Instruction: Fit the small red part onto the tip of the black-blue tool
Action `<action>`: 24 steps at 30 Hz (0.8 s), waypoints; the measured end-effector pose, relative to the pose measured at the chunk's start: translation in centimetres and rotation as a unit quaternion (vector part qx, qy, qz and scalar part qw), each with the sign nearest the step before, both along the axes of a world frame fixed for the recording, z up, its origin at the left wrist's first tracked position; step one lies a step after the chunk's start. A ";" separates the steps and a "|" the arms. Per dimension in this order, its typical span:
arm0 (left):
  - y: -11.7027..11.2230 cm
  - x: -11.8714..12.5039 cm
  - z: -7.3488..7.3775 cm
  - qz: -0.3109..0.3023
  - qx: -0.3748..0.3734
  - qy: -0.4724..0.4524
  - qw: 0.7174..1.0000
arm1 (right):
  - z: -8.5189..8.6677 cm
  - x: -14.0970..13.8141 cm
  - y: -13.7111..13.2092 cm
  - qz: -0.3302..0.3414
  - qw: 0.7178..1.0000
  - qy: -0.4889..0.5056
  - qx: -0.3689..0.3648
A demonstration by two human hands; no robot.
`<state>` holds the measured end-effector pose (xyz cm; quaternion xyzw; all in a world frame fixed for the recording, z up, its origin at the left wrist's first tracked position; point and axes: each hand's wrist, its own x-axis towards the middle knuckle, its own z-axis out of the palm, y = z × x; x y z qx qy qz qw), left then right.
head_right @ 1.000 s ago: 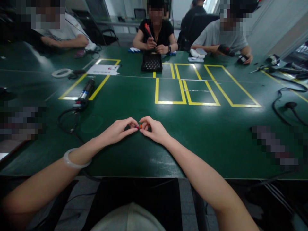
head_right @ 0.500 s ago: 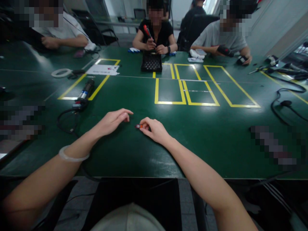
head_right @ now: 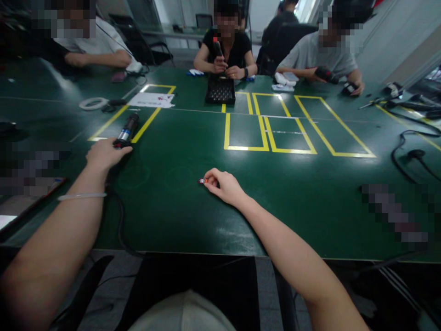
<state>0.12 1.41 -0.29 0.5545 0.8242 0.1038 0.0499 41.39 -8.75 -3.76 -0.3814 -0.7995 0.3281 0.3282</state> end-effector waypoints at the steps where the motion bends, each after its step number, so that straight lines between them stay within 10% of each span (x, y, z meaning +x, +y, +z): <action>1: 0.0 0.1 0.1 -0.011 0.004 0.004 1.000 | 0.0 0.0 0.0 -0.001 1.000 0.002 -0.001; 24: -9.4 19.7 -0.3 -0.334 0.028 0.048 0.941 | -0.1 0.2 0.3 -0.069 0.997 0.035 -0.001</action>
